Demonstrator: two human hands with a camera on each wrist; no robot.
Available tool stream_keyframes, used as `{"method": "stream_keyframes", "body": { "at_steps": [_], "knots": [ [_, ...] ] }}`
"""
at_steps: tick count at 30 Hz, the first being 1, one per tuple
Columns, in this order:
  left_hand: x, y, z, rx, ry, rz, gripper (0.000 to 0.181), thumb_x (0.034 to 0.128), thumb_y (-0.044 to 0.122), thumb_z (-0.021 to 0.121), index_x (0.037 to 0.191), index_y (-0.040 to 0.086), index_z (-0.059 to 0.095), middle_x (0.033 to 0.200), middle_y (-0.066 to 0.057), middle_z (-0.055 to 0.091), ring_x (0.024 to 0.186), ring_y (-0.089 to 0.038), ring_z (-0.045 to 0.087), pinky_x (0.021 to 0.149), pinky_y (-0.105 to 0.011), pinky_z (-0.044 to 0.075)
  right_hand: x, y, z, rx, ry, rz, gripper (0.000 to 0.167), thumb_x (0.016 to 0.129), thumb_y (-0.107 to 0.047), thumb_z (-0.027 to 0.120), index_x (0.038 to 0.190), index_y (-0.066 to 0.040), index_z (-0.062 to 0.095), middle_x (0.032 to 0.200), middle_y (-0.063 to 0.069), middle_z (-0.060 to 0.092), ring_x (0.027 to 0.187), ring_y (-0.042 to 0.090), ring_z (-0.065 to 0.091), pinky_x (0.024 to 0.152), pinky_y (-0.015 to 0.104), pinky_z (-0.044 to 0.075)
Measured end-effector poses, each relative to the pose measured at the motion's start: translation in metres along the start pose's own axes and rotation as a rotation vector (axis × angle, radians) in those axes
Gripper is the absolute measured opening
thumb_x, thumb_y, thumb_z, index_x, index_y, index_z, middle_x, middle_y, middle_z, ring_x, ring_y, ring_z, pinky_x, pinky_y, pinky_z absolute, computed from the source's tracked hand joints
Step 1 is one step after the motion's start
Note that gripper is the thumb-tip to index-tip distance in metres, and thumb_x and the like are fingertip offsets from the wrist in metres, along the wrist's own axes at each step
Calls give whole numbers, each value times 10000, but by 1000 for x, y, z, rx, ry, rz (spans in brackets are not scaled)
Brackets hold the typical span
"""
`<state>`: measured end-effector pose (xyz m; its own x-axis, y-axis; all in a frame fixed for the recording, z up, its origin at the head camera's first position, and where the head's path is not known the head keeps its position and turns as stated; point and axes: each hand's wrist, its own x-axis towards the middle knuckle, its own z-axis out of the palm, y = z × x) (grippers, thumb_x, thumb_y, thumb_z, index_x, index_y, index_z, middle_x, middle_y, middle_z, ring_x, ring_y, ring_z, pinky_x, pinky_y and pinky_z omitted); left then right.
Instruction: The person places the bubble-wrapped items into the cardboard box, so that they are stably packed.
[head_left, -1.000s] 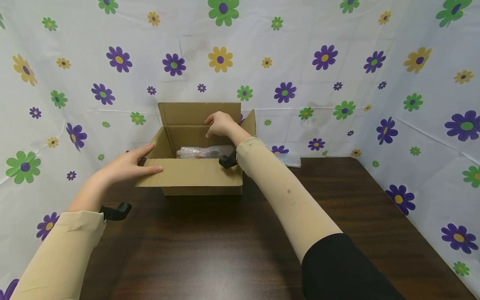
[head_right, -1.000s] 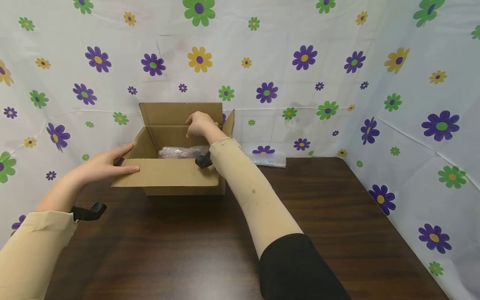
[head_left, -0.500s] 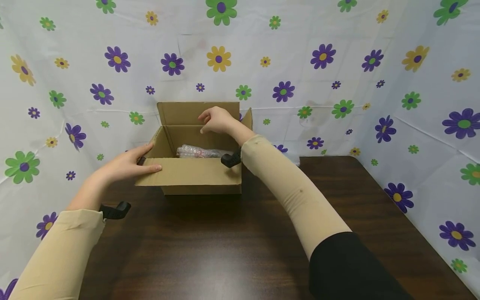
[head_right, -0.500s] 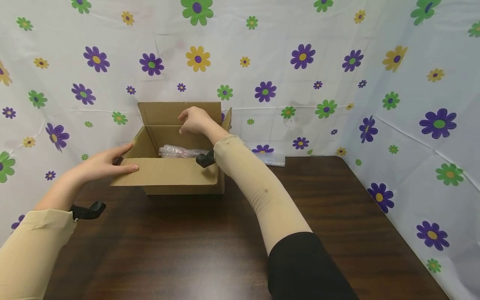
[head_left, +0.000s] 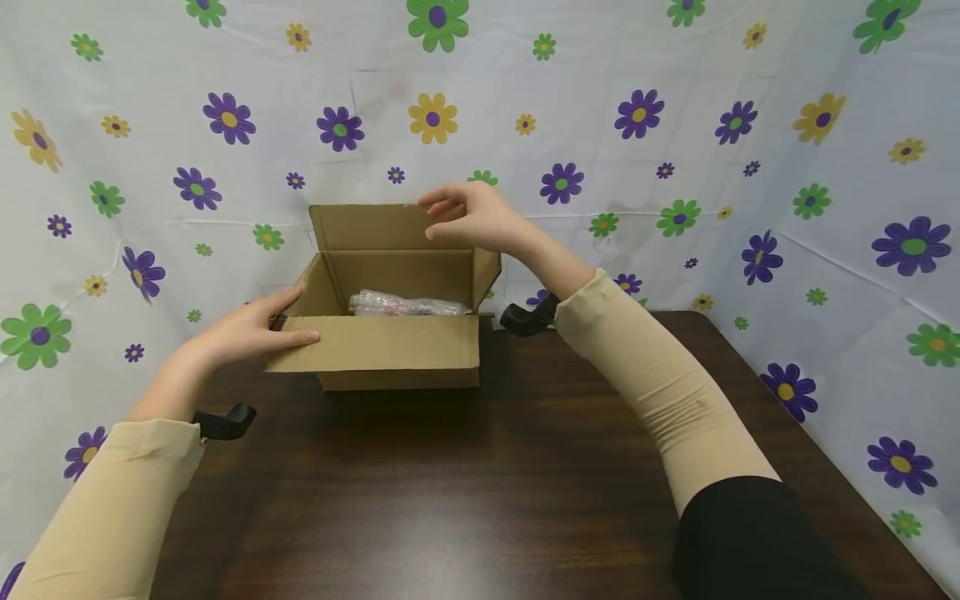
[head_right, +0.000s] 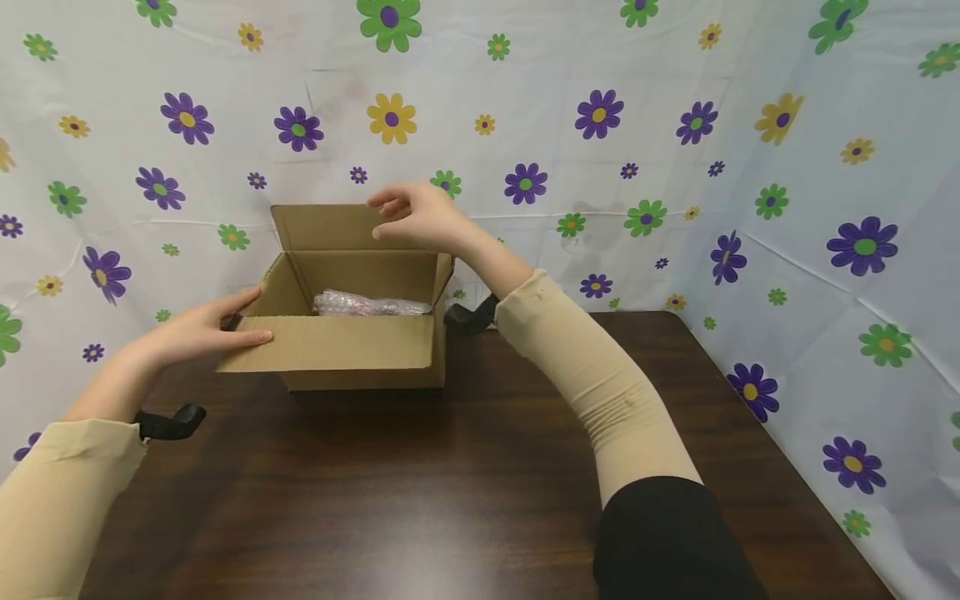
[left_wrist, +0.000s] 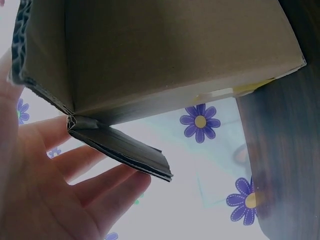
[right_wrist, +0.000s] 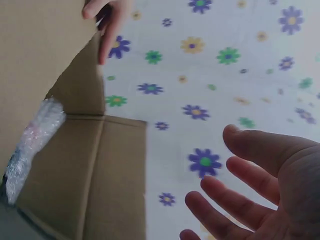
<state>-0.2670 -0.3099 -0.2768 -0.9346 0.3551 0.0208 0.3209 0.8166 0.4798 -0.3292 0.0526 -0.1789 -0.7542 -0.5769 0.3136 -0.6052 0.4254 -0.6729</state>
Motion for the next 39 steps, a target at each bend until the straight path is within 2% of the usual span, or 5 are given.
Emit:
{"method": "stream_keyframes", "body": {
  "at_steps": [8, 22, 27, 32, 39],
  "knots": [
    [-4, -5, -2, 15, -8, -3, 932, 909, 451, 651, 1529, -35, 154, 1558, -271, 176, 1403, -473, 177, 1079, -639, 200, -47, 15, -15, 73, 119, 23, 415, 895, -196, 709, 1290, -104, 617, 1174, 62, 650, 1030, 190, 624, 888, 373, 512],
    [-4, -9, -1, -4, -15, 4, 924, 911, 441, 652, 1532, -27, 151, 1559, -274, 168, 1402, -480, 173, 1073, -648, 207, -102, 118, -8, 198, 221, 184, 441, 944, -198, 650, 1354, -66, 556, 1248, 151, 624, 1134, 269, 591, 950, 468, 470],
    [-5, -10, 0, -3, -18, 0, 933, 906, 448, 656, 1539, -8, 143, 1564, -267, 159, 1408, -476, 160, 1073, -651, 203, -111, 135, -2, 172, 220, 204, 452, 931, -133, 655, 1342, 17, 541, 1241, 235, 606, 1126, 356, 587, 912, 467, 495],
    [-4, -8, 2, 2, -23, -8, 941, 904, 465, 652, 1544, 7, 136, 1568, -261, 151, 1408, -478, 154, 1072, -655, 201, -117, 185, 7, 96, 206, 234, 507, 907, -221, 699, 1348, -21, 549, 1250, 183, 618, 1149, 343, 570, 930, 468, 485],
    [0, -2, 0, -17, -25, 5, 939, 907, 452, 652, 1541, -6, 132, 1571, -255, 145, 1413, -469, 150, 1077, -647, 199, -123, 232, 8, -141, 186, 257, 603, 852, -299, 761, 1364, -64, 546, 1342, 146, 559, 1251, 342, 483, 1026, 521, 386]
  ]
}}
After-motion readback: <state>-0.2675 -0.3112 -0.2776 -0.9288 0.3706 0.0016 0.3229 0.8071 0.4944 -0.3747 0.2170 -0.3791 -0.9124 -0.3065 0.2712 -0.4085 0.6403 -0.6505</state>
